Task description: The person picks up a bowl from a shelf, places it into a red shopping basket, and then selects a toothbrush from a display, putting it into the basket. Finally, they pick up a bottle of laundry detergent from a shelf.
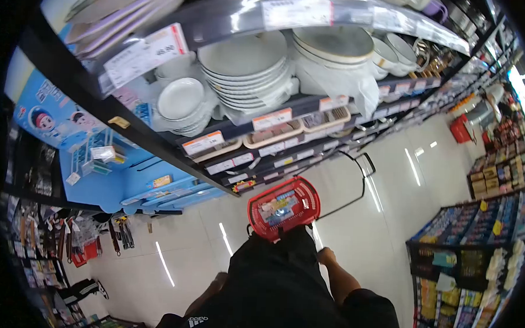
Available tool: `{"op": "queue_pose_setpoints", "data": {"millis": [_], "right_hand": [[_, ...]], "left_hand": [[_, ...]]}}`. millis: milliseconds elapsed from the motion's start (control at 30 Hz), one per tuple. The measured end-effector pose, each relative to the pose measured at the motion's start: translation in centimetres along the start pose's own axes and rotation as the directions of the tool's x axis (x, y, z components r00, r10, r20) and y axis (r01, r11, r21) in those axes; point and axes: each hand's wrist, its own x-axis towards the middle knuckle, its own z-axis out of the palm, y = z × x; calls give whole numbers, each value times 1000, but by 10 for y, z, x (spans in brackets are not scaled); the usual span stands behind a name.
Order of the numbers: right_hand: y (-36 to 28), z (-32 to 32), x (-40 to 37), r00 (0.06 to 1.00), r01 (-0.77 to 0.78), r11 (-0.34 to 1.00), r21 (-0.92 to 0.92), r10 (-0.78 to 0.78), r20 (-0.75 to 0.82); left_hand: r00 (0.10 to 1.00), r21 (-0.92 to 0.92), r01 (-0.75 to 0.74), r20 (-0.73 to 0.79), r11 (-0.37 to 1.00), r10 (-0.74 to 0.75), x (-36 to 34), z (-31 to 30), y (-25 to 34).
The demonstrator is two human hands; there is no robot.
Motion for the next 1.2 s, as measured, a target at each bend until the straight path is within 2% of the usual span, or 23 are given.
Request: {"op": "queue_pose_setpoints", "data": {"millis": [33,67,100,167,233,267,300,367,433,533,600,667,733,767,800,833,867,900,967,1033,1100,1167,1200], "right_hand": [[1,5,-2,996,84,994,63,-82,-42],[9,24,17,994,92,995,32,-90,-62],[11,29,18,991,59,998,4,-58,-120],[2,29,21,984,15,1000,1,-15,-177],[-8,19,26,990,42,997,64,-33,-136],[-17,13,26,990,36,996,77,-25,-136],[-26,6,23,993,58,994,93,-48,-109],[-41,-11,17,994,79,990,117,-70,-83],[-43,-16,16,970,232,952,202,-211,-123],[-35,-9,33,946,317,931,180,-297,-129],[-29,-24,25,953,302,935,187,-289,-97],[-19,-40,21,958,286,938,197,-279,-66],[0,-43,27,968,247,919,306,-245,-48],[7,-50,26,974,218,915,339,-224,-20],[19,-47,34,961,274,904,330,-274,-47],[31,-44,45,943,329,889,319,-323,-75],[42,-42,57,947,305,888,345,-320,-13],[56,-32,72,953,290,891,349,-303,-18],[74,-28,87,950,277,911,305,-308,57],[91,-23,98,954,260,903,342,-294,51],[101,-24,101,971,71,852,518,-178,160],[109,-13,106,969,-46,683,729,-146,198],[110,-8,105,964,-83,679,729,-130,231]], "left_hand": [[985,-196,160,91,967,-145,18,-41,4],[958,-467,220,-63,857,-280,34,-46,7],[880,-705,209,-168,678,-445,52,-48,7],[897,-738,233,-88,634,-433,58,-119,38],[941,-540,16,-277,842,-195,73,-156,40],[937,-821,91,-122,563,-329,72,-178,55],[916,-969,160,74,190,-393,67,-199,73],[913,-968,167,79,189,-400,66,-217,89],[884,-956,181,54,233,-464,70,-209,91],[871,-955,214,92,204,-483,56,-189,105],[837,-953,274,169,131,-521,47,-177,123],[824,-948,287,169,141,-541,43,-142,124],[816,-934,323,194,151,-545,36,-127,137],[812,-923,301,115,241,-573,31,-123,149],[807,-902,280,35,329,-590,27,-117,159],[800,-896,306,58,323,-597,29,-103,161],[761,-856,273,-87,439,-643,36,-90,162],[715,-793,253,-233,555,-659,37,-79,163],[688,-761,362,-171,538,-705,43,-84,177],[733,-744,208,-311,635,-605,54,-92,191],[756,-841,233,-160,489,-635,73,-91,196],[783,-893,247,-44,376,-620,92,-118,224],[797,-905,262,6,336,-604,103,-125,230]]}}
